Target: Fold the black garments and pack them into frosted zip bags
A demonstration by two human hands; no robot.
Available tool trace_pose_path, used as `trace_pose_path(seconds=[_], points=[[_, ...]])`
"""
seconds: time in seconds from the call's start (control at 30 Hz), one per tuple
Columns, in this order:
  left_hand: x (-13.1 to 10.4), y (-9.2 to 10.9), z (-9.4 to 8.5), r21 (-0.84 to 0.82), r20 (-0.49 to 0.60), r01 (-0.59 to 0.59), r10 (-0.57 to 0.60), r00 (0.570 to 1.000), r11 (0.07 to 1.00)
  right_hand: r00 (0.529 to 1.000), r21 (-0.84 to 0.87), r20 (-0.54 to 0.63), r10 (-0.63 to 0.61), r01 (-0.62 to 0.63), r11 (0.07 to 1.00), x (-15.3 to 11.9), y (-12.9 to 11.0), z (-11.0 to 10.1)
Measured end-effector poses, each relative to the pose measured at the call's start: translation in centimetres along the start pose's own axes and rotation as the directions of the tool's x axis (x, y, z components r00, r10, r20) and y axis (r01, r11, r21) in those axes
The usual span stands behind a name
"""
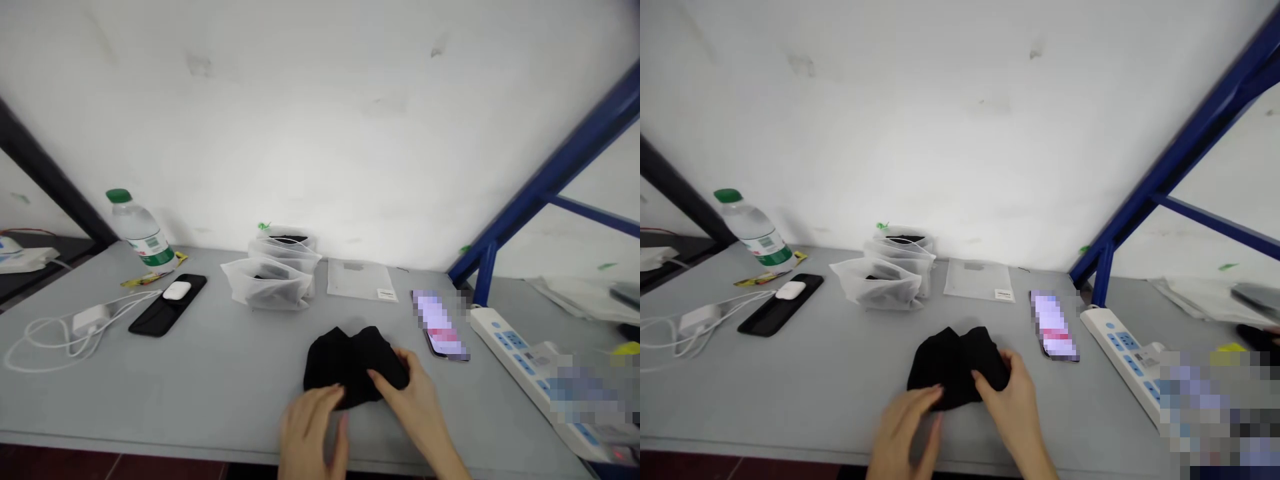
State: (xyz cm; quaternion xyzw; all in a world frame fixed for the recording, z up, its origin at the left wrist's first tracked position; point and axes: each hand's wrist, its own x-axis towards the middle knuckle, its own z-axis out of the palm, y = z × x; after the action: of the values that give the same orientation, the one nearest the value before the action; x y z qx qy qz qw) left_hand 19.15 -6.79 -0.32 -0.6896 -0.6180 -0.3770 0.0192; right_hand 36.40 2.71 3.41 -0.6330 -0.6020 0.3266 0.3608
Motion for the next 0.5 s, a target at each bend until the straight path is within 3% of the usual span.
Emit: trace_pose_path(seconds=[0.03,0.1,0.17,0.27,0.33,0.43,0.5], points=[[0.1,-0.2,0.0,0.009,-0.058,0.153,-0.152,0.987,0.988,1.0,-0.041,-0.023,-0.015,0.014,0.999,0.1,0.0,-0.3],[0.7,-0.7,-0.2,0.053,-0.1,0.407,-0.401,0.911,0.912,0.997,-0.114,-0.038,-0.063,0.059,0.992,0.3,0.0,-0.5],[1.7,-1.0,-0.4,0.104,-0.024,0.495,-0.496,0.868,0.862,0.991,-0.182,-0.04,-0.125,0.115,0.977,0.3,0.0,-0.4],[2.8,-0.3,-0.5,0.051,0.161,0.468,-0.47,0.868,0.882,0.976,-0.262,-0.06,-0.208,0.185,0.947,0.1,-0.2,0.3],[3.4,0.8,-0.3,-0.143,0.245,0.462,-0.421,0.873,0.875,0.966,-0.303,-0.086,-0.244,0.208,0.93,-0.2,-0.5,1.0],[4.2,2.6,0.1,-0.451,0.32,0.481,-0.366,0.874,0.752,0.961,-0.331,-0.084,-0.263,0.222,0.917,-0.9,-0.9,2.2],[5.1,3.2,0.7,-0.531,0.335,0.475,-0.341,0.878,0.702,0.961,-0.275,-0.043,-0.273,0.251,0.928,-1.3,-1.1,2.7]])
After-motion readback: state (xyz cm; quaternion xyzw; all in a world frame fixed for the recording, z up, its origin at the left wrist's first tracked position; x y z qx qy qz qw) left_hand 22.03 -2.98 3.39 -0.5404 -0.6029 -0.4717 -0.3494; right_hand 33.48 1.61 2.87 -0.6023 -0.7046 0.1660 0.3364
